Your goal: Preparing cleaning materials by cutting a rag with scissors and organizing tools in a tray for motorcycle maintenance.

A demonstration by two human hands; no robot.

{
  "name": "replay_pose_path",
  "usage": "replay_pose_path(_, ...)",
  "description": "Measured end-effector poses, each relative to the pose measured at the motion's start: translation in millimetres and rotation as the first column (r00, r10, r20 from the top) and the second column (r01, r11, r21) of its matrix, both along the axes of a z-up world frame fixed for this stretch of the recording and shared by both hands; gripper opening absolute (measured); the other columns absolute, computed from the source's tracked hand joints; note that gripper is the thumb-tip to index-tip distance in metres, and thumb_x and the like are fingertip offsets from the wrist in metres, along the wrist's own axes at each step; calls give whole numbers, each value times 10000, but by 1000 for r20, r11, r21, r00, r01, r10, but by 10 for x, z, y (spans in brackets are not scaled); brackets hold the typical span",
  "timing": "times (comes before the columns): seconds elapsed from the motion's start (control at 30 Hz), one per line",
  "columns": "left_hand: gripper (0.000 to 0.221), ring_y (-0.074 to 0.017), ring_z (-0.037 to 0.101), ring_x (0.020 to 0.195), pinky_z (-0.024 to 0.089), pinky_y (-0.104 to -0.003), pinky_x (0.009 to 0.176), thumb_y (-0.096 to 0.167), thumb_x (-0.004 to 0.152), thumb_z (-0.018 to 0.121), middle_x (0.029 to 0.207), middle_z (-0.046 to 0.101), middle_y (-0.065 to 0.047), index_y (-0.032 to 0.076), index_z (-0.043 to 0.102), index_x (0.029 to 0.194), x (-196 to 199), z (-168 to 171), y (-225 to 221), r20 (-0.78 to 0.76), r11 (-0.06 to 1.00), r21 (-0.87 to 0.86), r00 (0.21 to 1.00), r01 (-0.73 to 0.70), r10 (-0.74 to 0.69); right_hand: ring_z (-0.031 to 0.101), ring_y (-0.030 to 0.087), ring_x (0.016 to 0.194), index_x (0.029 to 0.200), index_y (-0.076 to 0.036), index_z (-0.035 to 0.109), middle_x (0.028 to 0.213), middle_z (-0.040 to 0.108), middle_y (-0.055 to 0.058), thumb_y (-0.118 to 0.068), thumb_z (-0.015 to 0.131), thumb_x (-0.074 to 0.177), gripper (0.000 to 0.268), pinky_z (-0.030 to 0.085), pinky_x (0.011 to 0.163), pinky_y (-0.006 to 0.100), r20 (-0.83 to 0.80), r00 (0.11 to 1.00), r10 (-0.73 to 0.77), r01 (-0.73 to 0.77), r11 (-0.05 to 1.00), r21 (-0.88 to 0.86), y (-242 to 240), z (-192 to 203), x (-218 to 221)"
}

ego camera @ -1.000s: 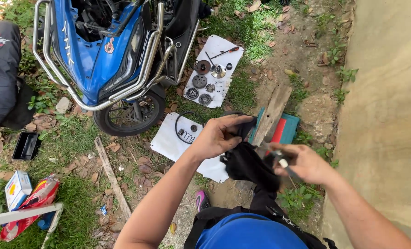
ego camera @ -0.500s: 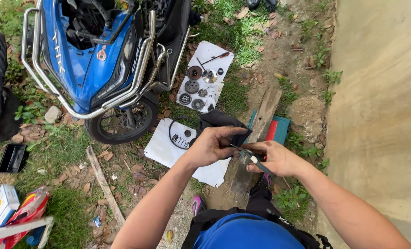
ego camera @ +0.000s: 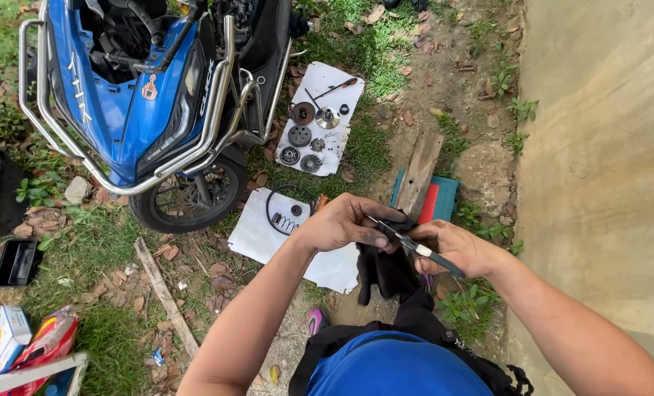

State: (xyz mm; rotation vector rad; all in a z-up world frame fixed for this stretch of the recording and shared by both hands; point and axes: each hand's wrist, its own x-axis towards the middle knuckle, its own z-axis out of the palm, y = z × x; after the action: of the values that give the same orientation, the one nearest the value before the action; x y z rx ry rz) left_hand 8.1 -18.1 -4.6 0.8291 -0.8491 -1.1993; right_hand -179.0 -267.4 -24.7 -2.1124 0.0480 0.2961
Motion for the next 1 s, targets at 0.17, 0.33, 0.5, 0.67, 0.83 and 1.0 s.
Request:
replay_pose_path(0.17, 536, -322, 836, 997, 709, -425, 858, -190, 875, 848, 1086, 810, -347, -128, 716, 1391, -61, -300, -113, -94, 997, -72, 995, 9, -16, 789, 475, 947, 1157, -27, 786, 1025, 780, 279, -642, 883, 887, 679, 643, 838, 556, 19, 999, 48, -47, 998, -38, -16, -304, -80)
replay_pose_path(0.33, 509, -329, 841, 975, 716, -442, 828, -188, 872, 854, 1074, 812, -341, -134, 730, 1363, -107, -502, -117, -135, 996, -92, 991, -9, -4, 703, 222, 514, 859, -79, 789, 541, 699, 80, -537, 887, 910, 471, 578, 513, 355, 130, 986, 105, -121, 985, 124, 189, 137, 159)
replay_pose_path(0.5, 482, -295, 834, 981, 710, -415, 828, -164, 888, 864, 1101, 817, -323, -137, 739, 1352, -70, -443, -45, -113, 996, -80, 993, -34, 25, 693, 224, 485, 904, -68, 821, 543, 711, 109, -545, 878, 909, 480, 568, 483, 374, 107, 984, 144, -160, 973, 164, 197, -70, 198)
replay_pose_path(0.67, 475, -299, 841, 966, 711, -410, 835, -169, 873, 870, 1068, 819, -322, -118, 755, 1331, -50, -449, -24, -97, 996, -65, 994, -53, 47, 715, 183, 455, 968, -40, 879, 548, 737, 86, -514, 882, 918, 477, 572, 486, 312, 58, 987, 151, -161, 954, 254, 161, -421, 277)
replay_pose_path(0.83, 477, -304, 843, 978, 704, -403, 845, -127, 890, 880, 1079, 829, -303, -94, 758, 1349, -36, -361, 57, -59, 996, -46, 996, -75, 73, 689, 174, 472, 977, -39, 895, 571, 746, 73, -530, 916, 881, 501, 563, 488, 333, 24, 981, 190, -190, 943, 272, 292, -171, 409)
replay_pose_path(1.0, 485, -295, 836, 985, 703, -402, 873, -115, 872, 896, 1064, 838, -271, -73, 770, 1338, -27, -319, 62, -26, 996, -6, 996, -89, 88, 740, 338, 664, 1077, -18, 886, 750, 768, 216, -586, 889, 894, 597, 605, 655, 483, 7, 983, 182, -180, 968, 174, 323, -90, 461)
